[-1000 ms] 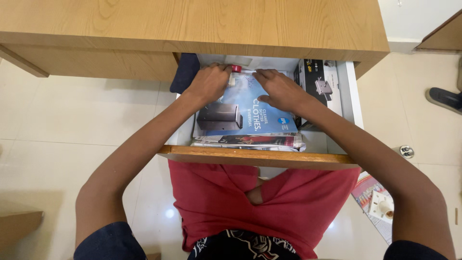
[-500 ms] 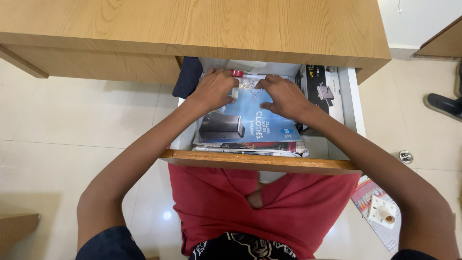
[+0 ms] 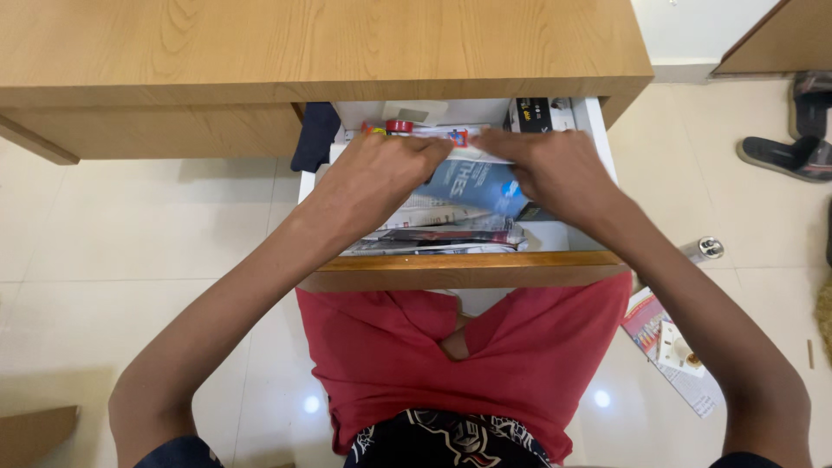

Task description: The person removes a box, newspapers, and documents from a wooden drawer while sitting on the floor, then rearranges the papers and places the box back inside.

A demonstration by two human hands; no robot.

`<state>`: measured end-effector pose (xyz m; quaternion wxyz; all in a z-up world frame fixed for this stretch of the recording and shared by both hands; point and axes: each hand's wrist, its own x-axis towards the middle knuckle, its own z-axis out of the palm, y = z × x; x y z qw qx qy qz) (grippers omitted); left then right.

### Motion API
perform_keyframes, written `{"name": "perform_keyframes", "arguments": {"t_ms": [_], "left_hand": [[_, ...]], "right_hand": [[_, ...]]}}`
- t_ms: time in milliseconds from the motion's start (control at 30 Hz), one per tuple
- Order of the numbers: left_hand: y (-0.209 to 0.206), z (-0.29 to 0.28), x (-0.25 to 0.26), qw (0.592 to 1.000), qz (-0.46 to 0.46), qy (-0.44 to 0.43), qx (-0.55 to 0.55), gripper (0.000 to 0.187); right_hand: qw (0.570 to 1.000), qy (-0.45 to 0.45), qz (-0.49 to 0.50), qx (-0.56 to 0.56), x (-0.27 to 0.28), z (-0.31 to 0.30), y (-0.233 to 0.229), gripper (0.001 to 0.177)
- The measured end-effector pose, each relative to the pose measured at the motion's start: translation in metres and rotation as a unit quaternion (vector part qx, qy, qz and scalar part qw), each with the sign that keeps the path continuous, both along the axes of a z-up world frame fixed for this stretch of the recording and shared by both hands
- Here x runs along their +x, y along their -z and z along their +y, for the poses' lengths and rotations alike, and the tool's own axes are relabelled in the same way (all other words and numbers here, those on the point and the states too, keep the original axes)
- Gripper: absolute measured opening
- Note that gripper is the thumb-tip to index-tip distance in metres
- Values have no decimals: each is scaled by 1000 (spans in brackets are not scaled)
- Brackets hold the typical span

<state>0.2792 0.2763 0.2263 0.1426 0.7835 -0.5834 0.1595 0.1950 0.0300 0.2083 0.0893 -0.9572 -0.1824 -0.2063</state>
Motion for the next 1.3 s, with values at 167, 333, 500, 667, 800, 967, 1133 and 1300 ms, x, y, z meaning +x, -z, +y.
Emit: {"name": "perform_keyframes", "arguments": {"t_ms": [167, 333, 500, 667, 800, 967, 1133, 1300], "left_hand": [[-53, -32, -43, 979, -179, 43, -85, 39], [-48, -104, -100, 950, -265, 39, -162, 38], [-2, -227, -161, 957, -166, 76, -226, 37], [71, -369, -212, 955, -61, 139, -255, 42], [179, -436, -250, 953, -41, 194, -228, 47], [336, -473, -270, 961, -102, 240, -94, 52], [439, -473, -282, 963, -66, 260, 28, 48], [461, -458, -275, 955, -84, 272, 80, 56]], "right_hand": [[979, 89, -166, -81, -83, -16, -65, 56], [915, 208, -288, -190, -163, -47, -73, 47], [859, 376, -321, -133, -240, -99, -15, 52], [804, 522, -277, -76, -291, -180, 68, 64], [783, 579, -220, -59, -335, -238, 162, 54], [792, 592, -112, -99, -374, -280, 306, 56], [805, 591, -49, -12, -384, -255, 385, 72], [802, 597, -13, -13, -384, -250, 405, 76]]}}
